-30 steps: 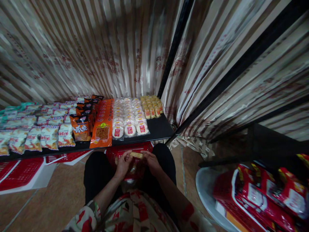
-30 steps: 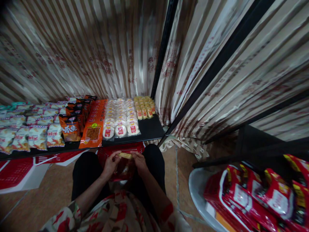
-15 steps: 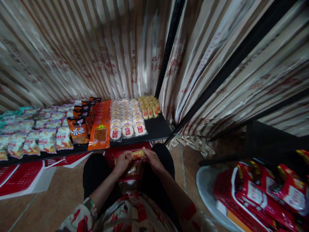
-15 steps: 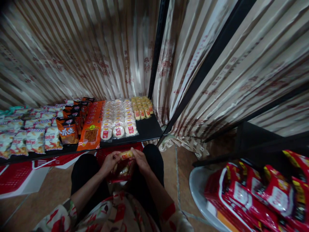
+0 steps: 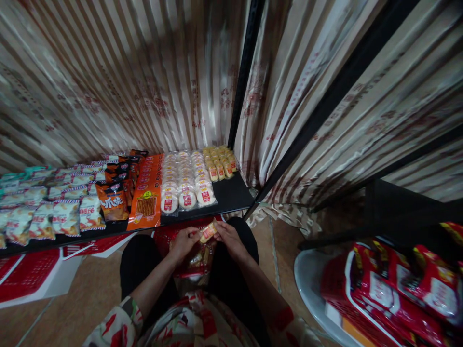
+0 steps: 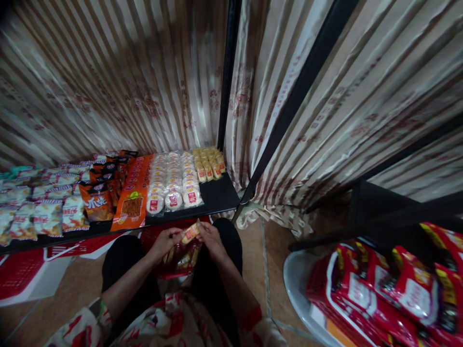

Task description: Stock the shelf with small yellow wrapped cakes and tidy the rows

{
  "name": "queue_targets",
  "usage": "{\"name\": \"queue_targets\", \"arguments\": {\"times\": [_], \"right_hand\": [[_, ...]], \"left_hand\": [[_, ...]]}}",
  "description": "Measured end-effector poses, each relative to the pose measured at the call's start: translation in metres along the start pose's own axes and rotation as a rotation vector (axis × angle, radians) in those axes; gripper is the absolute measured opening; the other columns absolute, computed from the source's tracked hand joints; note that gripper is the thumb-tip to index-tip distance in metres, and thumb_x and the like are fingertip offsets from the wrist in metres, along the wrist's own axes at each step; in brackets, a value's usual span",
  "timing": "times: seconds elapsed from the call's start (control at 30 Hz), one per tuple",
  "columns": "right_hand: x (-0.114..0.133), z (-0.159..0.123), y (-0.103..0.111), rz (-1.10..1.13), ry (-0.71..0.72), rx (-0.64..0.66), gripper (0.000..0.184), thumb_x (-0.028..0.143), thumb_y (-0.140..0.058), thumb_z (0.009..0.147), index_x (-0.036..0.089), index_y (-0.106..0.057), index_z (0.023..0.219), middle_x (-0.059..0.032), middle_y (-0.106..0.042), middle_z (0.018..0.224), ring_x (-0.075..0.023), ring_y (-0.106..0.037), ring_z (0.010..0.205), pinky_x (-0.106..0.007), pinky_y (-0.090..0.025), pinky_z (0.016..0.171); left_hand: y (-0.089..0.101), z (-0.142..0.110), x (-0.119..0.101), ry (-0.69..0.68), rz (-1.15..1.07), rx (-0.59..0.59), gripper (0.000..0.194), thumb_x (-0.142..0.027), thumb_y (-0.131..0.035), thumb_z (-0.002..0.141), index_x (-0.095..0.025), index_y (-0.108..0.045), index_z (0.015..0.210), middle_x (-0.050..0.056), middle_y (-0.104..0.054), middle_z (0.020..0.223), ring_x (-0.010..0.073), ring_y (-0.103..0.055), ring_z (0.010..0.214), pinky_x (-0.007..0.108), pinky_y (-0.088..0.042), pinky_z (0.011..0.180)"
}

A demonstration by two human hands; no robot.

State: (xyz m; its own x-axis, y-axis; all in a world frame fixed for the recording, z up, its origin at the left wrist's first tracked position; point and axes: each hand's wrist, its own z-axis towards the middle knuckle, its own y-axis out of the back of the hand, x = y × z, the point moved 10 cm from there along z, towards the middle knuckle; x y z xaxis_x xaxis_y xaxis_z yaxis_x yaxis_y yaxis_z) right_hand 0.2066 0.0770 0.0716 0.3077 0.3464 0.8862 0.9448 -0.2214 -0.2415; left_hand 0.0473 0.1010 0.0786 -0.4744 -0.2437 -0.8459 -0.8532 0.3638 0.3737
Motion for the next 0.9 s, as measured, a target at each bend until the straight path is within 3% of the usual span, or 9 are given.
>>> {"name": "queue_targets", "arguments": {"times": [0.27, 0.57, 0.9], "right_hand": [[0.031, -0.002, 0.012, 0.007, 0.126, -0.058, 0.047, 0.055, -0.073, 0.054, 0.016, -0.063, 0.079, 0.0020, -0.060, 0.062, -0.0083, -0.049, 0.050, -0.021, -0.037, 0.048], [0.047, 0.008, 0.030, -0.023, 0.178, -0.135, 0.049, 0.051, -0.074, 0.053, 0.016, -0.064, 0.085, 0.0008, -0.063, 0.068, -0.0128, -0.058, 0.062, -0.024, -0.045, 0.058], [0.060, 0.022, 0.040, -0.046, 0.279, -0.118, 0.041, 0.043, -0.071, 0.059, 0.018, -0.062, 0.090, -0.0018, -0.067, 0.075, -0.0148, -0.062, 0.066, -0.026, -0.051, 0.060]], "left_hand": [[-0.023, -0.004, -0.023, -0.057, -0.134, 0.057, 0.026, -0.035, -0.059, 0.067, -0.013, -0.065, 0.079, 0.005, -0.065, 0.077, 0.0160, -0.057, 0.072, 0.025, -0.042, 0.068], [-0.054, 0.003, -0.036, -0.051, -0.311, 0.093, 0.025, -0.030, -0.058, 0.066, -0.015, -0.059, 0.085, -0.004, -0.055, 0.060, 0.0100, -0.049, 0.055, 0.022, -0.037, 0.055], [-0.063, 0.024, -0.057, -0.079, -0.440, -0.015, 0.010, -0.021, -0.055, 0.068, -0.015, -0.055, 0.077, -0.005, -0.054, 0.055, 0.0082, -0.049, 0.049, 0.020, -0.037, 0.050]]}}
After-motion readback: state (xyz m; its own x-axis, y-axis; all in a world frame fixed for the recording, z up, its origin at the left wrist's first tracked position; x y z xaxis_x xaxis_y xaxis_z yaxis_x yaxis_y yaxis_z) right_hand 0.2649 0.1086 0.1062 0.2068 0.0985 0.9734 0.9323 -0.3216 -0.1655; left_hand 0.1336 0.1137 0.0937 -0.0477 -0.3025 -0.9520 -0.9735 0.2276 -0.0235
